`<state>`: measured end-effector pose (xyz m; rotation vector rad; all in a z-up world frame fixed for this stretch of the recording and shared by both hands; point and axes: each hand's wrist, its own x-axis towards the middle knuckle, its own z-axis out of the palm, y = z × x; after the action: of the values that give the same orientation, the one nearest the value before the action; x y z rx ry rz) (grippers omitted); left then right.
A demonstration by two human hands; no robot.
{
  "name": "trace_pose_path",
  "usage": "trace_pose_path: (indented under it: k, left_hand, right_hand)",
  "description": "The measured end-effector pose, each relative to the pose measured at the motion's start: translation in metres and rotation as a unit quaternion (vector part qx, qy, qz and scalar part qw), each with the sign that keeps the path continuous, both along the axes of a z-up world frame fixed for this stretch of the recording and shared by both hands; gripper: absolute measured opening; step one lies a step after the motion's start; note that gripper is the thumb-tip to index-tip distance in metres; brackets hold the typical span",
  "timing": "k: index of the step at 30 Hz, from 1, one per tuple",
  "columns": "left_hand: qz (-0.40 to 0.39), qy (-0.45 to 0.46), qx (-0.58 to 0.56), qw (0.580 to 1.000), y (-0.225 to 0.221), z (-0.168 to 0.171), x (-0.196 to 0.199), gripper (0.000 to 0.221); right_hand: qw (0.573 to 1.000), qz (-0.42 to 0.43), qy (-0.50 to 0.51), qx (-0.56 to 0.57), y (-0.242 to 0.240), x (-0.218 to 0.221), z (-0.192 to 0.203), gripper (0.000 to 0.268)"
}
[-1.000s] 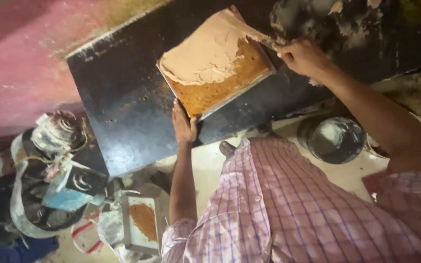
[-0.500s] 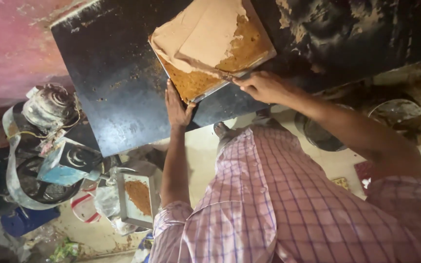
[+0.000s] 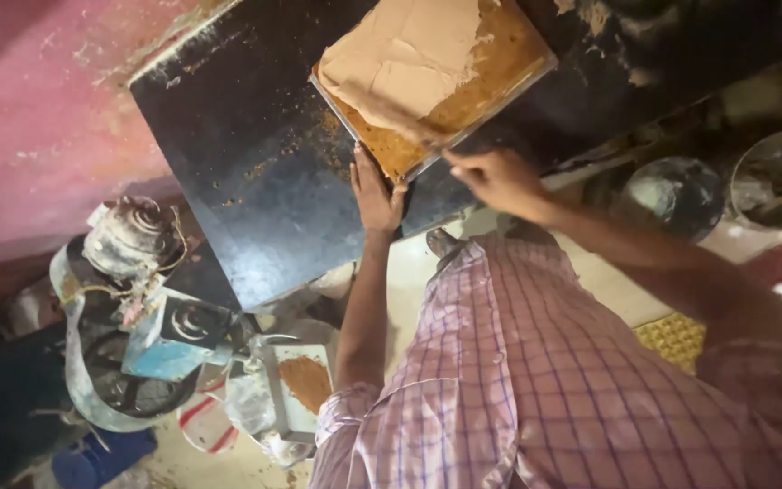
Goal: The person spreads a layer of cream over a rectangular cake using a spatula before placing another cake layer on top. They then continue spreading more cream over the top and sides of the cake.
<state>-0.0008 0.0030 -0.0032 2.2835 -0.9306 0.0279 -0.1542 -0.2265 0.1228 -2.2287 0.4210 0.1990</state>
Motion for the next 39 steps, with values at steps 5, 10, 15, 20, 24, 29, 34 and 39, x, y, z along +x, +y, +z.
trace_pose_path:
  k: [5, 10, 15, 20, 24, 29, 34, 39]
  left_hand:
    - [-0.021, 0.022, -0.020, 0.999, 0.007, -0.006, -0.002, 0.102]
    - [-0.021, 0.019, -0.017, 0.999, 0.005, -0.001, 0.002, 0.101]
    - [-0.020, 0.012, -0.026, 0.999, 0.005, -0.001, 0.000, 0.101]
    - [-0.016, 0.015, -0.016, 1.000, 0.004, 0.002, 0.001, 0.102]
    - [-0.007, 0.014, -0.005, 1.000, 0.001, 0.005, 0.001, 0.102]
    - [-0.007, 0.010, -0.002, 1.000, 0.006, -0.001, -0.002, 0.102]
    - [0.000, 0.016, -0.007, 1.000, 0.003, -0.002, 0.001, 0.102]
    - [-0.012, 0.012, -0.025, 1.000, 0.003, 0.001, 0.001, 0.099]
  right_hand:
    - [0.961, 0.050, -0.097, -0.252, 0.038, 0.008, -0.005, 0.056]
    - [0.954, 0.034, 0.023, -0.298, -0.001, 0.015, -0.007, 0.063]
    - [0.928, -0.070, -0.015, -0.366, -0.037, -0.011, -0.009, 0.051]
    - [0.974, -0.174, -0.131, -0.053, -0.008, -0.008, -0.004, 0.025]
    - [0.975, -0.208, -0.074, 0.010, -0.008, -0.001, 0.015, 0.033]
    - [0.976, -0.133, -0.155, -0.081, -0.035, 0.032, -0.011, 0.022]
    - [0.997, -0.035, -0.046, 0.058, 0.025, 0.071, -0.012, 0.023]
    - [0.991, -0.095, -0.015, -0.090, 0.053, 0.067, -0.009, 0.042]
